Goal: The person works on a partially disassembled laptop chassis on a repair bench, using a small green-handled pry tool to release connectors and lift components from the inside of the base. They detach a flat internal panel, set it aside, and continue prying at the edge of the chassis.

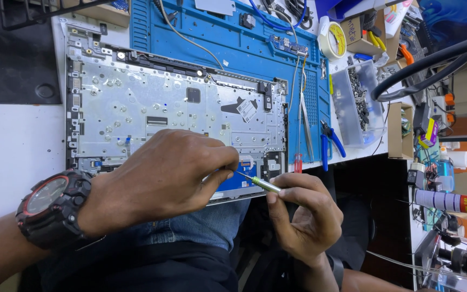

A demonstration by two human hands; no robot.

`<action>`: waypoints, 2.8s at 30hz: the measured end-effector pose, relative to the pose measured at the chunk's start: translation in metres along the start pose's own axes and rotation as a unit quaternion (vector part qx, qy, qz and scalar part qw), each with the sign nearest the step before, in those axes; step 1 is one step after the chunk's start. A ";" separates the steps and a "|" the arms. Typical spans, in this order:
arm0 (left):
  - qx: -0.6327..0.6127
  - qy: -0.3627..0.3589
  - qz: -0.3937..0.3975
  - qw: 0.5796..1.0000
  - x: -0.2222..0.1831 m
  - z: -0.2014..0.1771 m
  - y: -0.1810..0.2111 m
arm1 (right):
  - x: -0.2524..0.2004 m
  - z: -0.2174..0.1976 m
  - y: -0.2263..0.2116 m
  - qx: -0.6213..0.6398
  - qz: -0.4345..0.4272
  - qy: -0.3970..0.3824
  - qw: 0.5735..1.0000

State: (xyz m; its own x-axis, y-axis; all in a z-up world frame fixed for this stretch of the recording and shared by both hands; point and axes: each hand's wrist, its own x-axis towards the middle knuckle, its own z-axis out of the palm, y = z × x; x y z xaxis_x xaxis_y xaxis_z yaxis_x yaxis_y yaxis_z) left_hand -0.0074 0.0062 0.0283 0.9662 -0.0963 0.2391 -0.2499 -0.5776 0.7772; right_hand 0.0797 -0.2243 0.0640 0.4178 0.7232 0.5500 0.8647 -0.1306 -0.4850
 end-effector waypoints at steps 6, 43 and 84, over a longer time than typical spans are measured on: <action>0.150 -0.013 0.030 0.988 -0.003 0.010 -0.011 | 0.008 -0.024 -0.008 -0.066 0.007 -0.007 0.998; 0.352 -0.052 0.044 0.933 -0.004 0.027 -0.026 | 0.023 -0.030 0.048 -0.230 0.029 -0.249 0.940; 0.327 -0.078 0.018 0.942 -0.002 0.020 -0.025 | 0.013 -0.028 0.052 -0.367 0.005 -0.195 0.910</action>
State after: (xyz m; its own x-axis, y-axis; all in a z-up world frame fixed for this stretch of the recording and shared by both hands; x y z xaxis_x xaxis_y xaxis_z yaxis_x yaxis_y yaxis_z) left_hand -0.0021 0.0040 -0.0032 0.9680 -0.2140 0.1309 -0.2398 -0.9424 0.2332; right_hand 0.1378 -0.2408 0.0642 0.4199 0.8861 0.1964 0.8744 -0.4529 0.1739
